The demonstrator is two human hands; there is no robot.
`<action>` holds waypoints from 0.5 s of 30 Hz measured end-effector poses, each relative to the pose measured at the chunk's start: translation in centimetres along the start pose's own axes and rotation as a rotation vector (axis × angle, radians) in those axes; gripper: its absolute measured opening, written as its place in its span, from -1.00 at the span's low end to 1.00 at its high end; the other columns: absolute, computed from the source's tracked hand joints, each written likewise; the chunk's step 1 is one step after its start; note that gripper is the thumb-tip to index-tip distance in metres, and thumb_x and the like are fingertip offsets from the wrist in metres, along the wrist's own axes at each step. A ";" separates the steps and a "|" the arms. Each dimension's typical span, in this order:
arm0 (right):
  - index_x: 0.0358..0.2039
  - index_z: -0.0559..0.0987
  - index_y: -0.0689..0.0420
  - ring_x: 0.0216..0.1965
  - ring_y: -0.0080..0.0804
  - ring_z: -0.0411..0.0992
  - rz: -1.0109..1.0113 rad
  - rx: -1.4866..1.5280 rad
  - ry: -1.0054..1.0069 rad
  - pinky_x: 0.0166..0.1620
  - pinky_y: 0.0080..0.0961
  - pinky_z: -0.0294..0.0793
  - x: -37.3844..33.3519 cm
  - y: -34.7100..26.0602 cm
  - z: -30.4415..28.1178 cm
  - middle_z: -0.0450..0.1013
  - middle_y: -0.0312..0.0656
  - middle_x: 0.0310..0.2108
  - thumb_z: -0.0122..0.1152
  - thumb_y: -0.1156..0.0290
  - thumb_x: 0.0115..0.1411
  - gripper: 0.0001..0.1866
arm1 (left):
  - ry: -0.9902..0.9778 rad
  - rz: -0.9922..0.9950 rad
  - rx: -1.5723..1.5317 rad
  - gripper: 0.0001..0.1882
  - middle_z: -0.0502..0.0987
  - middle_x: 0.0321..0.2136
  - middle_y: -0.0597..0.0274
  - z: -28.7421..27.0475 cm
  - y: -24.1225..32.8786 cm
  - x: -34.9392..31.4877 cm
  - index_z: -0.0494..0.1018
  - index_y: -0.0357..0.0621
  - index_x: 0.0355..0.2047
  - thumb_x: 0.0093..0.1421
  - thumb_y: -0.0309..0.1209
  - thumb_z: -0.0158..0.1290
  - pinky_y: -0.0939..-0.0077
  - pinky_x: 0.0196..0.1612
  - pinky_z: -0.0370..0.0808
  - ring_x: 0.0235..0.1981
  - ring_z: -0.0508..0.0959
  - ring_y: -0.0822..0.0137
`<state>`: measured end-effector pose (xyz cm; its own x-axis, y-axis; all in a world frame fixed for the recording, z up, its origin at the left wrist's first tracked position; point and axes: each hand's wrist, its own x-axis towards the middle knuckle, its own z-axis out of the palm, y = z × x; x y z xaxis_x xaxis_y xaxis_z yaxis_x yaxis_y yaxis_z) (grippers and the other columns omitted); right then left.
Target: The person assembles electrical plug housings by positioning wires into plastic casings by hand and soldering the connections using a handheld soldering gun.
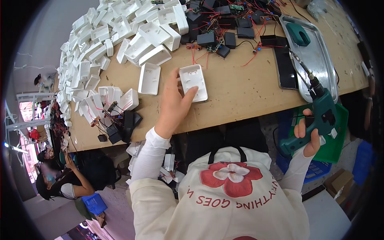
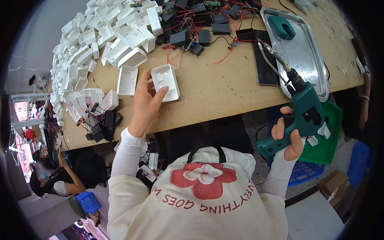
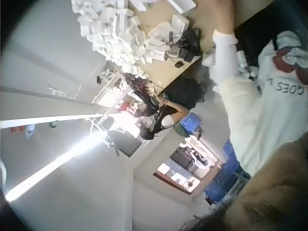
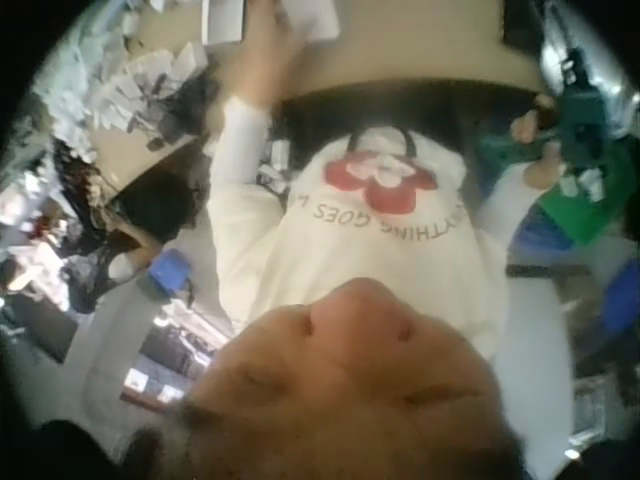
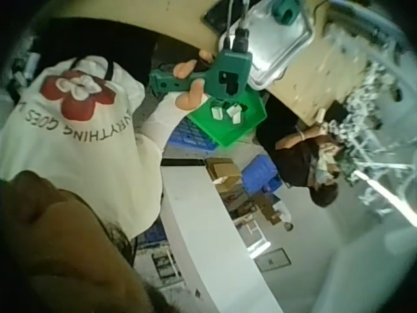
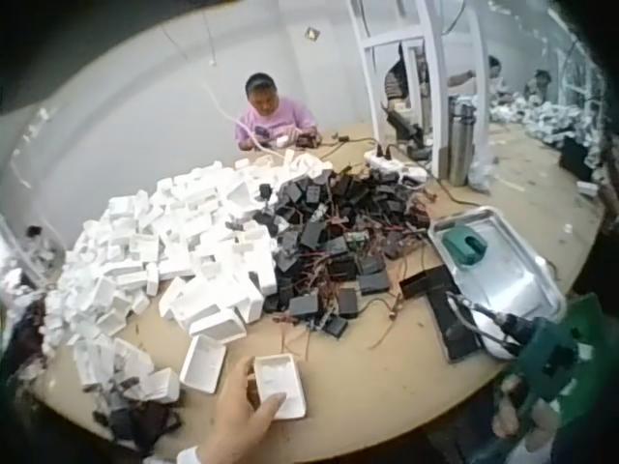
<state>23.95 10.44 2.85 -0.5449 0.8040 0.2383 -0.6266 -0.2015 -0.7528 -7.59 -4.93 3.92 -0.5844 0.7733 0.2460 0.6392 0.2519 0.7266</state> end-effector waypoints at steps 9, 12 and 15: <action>0.16 0.04 0.23 -0.54 -0.59 0.22 -0.030 -0.003 0.037 -0.49 -0.66 0.27 -0.8 -0.4 -0.1 0.21 0.04 0.01 0.03 0.35 0.18 -0.39 | -0.073 0.728 0.177 -0.56 0.46 -0.26 0.14 3.2 2.1 1.1 0.43 -0.15 -0.16 -0.14 -0.63 -0.02 0.34 -0.21 0.37 -0.30 0.48 0.19; 0.17 0.02 0.22 -0.55 -0.58 0.21 -0.046 0.013 0.047 -0.48 -0.64 0.28 -1.2 -0.9 -0.1 0.21 0.04 0.01 0.04 0.35 0.17 -0.38 | -0.098 0.824 0.183 -0.63 0.47 -0.28 0.23 3.9 3.3 1.1 0.43 -0.11 -0.22 -0.12 -0.57 0.04 0.34 -0.21 0.34 -0.29 0.48 0.25; 0.17 0.02 0.22 -0.55 -0.58 0.22 -0.051 0.020 0.063 -0.48 -0.64 0.29 -1.5 -1.2 -0.6 0.21 0.05 0.01 0.04 0.35 0.17 -0.37 | -0.113 0.776 0.200 -0.68 0.47 -0.30 0.28 3.6 3.9 1.1 0.43 -0.12 -0.27 -0.13 -0.50 0.11 0.28 -0.18 0.31 -0.28 0.48 0.27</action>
<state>25.84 9.81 3.07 -0.4763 0.8469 0.2364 -0.6642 -0.1703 -0.7279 -3.95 -0.99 4.78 0.1100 0.8216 0.5593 0.9252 -0.2902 0.2443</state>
